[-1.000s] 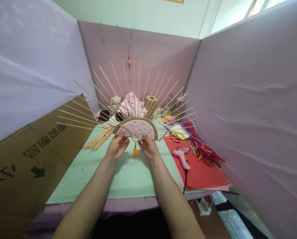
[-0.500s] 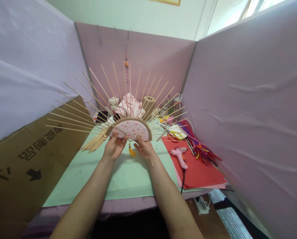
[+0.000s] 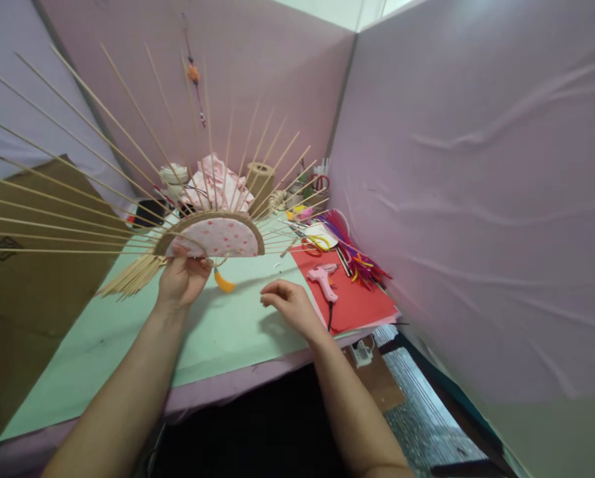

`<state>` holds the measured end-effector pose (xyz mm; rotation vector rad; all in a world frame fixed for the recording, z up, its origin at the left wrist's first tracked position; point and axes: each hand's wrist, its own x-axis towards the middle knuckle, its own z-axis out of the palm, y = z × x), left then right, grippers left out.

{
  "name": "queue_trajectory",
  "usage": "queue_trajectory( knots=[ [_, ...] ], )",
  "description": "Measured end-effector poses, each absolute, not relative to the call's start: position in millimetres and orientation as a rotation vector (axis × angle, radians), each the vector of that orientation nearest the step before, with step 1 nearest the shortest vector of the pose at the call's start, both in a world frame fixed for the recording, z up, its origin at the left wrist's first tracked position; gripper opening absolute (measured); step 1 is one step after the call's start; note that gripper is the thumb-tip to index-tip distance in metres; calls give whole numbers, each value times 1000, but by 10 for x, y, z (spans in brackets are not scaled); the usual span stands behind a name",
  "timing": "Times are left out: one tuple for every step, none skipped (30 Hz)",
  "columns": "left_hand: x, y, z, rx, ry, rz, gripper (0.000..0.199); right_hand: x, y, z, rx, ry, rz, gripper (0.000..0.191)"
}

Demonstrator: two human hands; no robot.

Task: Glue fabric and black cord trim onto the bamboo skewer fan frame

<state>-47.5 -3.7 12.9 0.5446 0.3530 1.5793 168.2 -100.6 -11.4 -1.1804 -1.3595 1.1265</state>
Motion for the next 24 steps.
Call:
queue_trajectory(
  knots=[
    [-465,-35,125,564,344,1572,36,1836,-1038,-94,-1265,-1394,996,19],
    [-454,-35,121,582,336,1563,37,1992,-1057,-84,-1365,-1418,832,23],
    [-443,-37,119,596,330,1557,37,2140,-1063,-84,-1481,-1436,650,26],
    [-434,-40,116,605,329,1552,37,2274,-1059,-96,-1618,-1447,465,30],
    [-425,-45,113,609,331,1549,37,2386,-1048,-118,-1771,-1459,296,33],
    [-418,-49,110,610,336,1545,37,2473,-1032,-149,-1933,-1468,158,38],
    [-412,-54,105,610,341,1543,38,2534,-1013,-187,-2089,-1474,56,45],
    [-408,-58,100,611,345,1543,37,2569,-993,-228,-2225,-1480,-7,51],
    [-404,-63,95,614,349,1541,37,2584,-973,-267,-2331,-1486,-38,57],
    [-402,-68,90,618,353,1540,36,2582,-953,-301,-2402,-1495,-46,60],
    [-401,-73,85,622,355,1539,35,2569,-934,-327,-2444,-1502,-45,61],
    [-400,-77,81,628,354,1537,35,2553,-919,-342,-2464,-1506,-43,60],
    [-400,-81,77,633,351,1535,34,2538,-906,-347,-2468,-1509,-44,56],
    [-400,-85,74,638,347,1533,33,2527,-898,-341,-2467,-1509,-48,51],
    [-399,-88,72,640,343,1532,33,2525,-895,-327,-2465,-1513,-58,47],
    [-399,-90,70,640,339,1534,33,2532,-897,-308,-2458,-1510,-70,43],
    [-398,-92,68,636,336,1537,33,2546,-905,-284,-2438,-1497,-70,42],
    [-398,-93,67,630,333,1541,33,2565,-918,-258,-2395,-1473,-45,43],
    [-397,-93,65,623,330,1543,33,2585,-935,-232,-2327,-1434,10,45],
    [-397,-93,62,615,328,1545,33,2599,-955,-204,-2230,-1379,92,46],
    [-396,-93,59,607,327,1547,32,2601,-980,-174,-2105,-1311,204,47],
    [-396,-91,54,599,329,1551,32,2586,-1007,-141,-1957,-1223,335,46],
    [-395,-90,48,589,332,1555,32,2549,-1037,-103,-1799,-1118,473,44],
    [-394,-89,41,582,335,1557,33,2490,-1070,-61,-1638,-1000,612,42]
  ],
)
